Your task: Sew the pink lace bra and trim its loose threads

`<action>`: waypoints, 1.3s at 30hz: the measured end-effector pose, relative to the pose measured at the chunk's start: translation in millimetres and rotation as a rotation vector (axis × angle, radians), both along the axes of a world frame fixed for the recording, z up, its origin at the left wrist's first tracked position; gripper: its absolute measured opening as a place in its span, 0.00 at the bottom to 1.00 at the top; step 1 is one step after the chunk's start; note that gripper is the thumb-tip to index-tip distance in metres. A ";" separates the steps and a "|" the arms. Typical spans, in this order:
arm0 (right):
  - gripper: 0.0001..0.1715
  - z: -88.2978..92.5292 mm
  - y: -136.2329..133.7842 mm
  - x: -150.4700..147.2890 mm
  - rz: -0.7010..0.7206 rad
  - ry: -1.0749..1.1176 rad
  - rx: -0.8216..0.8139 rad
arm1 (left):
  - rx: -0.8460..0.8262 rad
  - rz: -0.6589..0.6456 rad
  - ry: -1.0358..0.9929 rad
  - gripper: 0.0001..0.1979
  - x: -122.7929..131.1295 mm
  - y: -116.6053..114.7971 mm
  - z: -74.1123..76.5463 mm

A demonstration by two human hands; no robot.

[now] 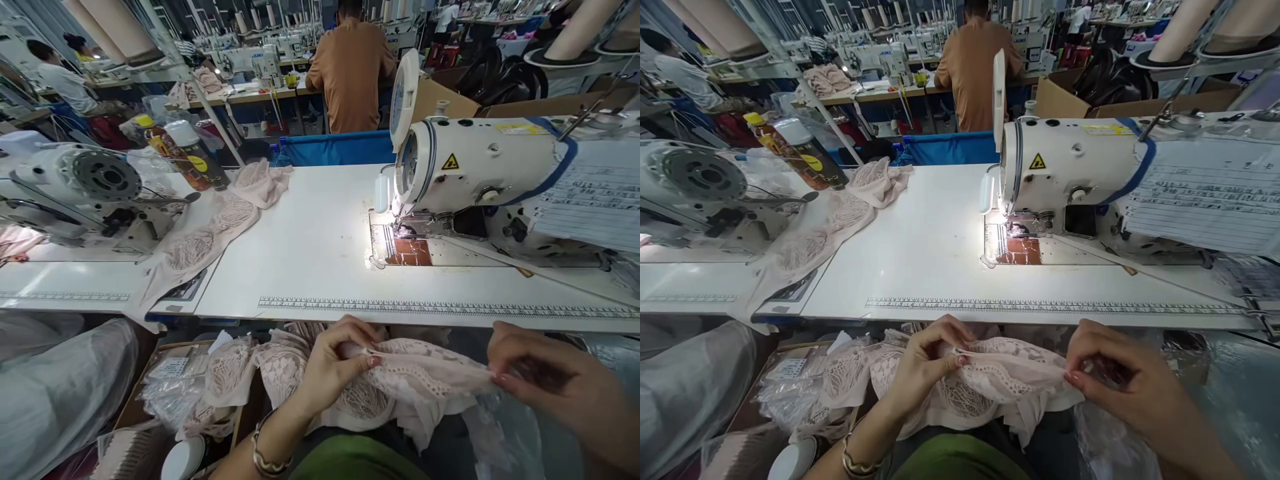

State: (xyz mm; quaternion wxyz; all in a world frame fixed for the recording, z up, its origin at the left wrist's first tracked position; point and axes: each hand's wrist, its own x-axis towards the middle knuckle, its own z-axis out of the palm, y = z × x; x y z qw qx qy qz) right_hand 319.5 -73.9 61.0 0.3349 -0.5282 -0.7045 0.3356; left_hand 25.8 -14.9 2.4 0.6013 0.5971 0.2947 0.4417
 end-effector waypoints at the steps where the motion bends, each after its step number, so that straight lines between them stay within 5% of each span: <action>1: 0.12 5.3 0.7 -3.1 0.038 0.001 -0.009 | 0.041 -0.113 0.063 0.15 0.9 1.7 7.4; 3: 0.12 13.1 2.1 -17.1 0.058 -0.042 -0.014 | 0.185 -0.305 0.193 0.34 7.5 2.9 21.7; 4: 0.11 15.1 2.9 -26.2 0.059 -0.085 -0.021 | 0.257 -0.350 0.227 0.35 13.1 2.1 27.2; 7: 0.08 13.2 4.7 -48.8 0.090 -0.181 -0.031 | 0.361 -0.307 0.218 0.09 33.1 -3.4 32.4; 12: 0.09 -1.6 2.6 -41.5 -0.029 -0.178 -0.078 | 0.294 -0.221 0.106 0.14 46.1 -4.5 20.7; 17: 0.14 -9.4 2.4 -20.1 0.066 -0.066 -0.097 | 0.194 -0.199 0.110 0.15 42.6 0.8 18.5; 30: 0.19 -0.6 7.2 -18.7 -0.101 0.170 -0.066 | 0.024 -0.267 0.072 0.12 47.2 -1.7 23.6; 39: 0.18 -0.9 3.9 -27.0 -0.208 0.185 0.044 | 0.078 -0.258 0.134 0.13 49.8 -1.2 30.3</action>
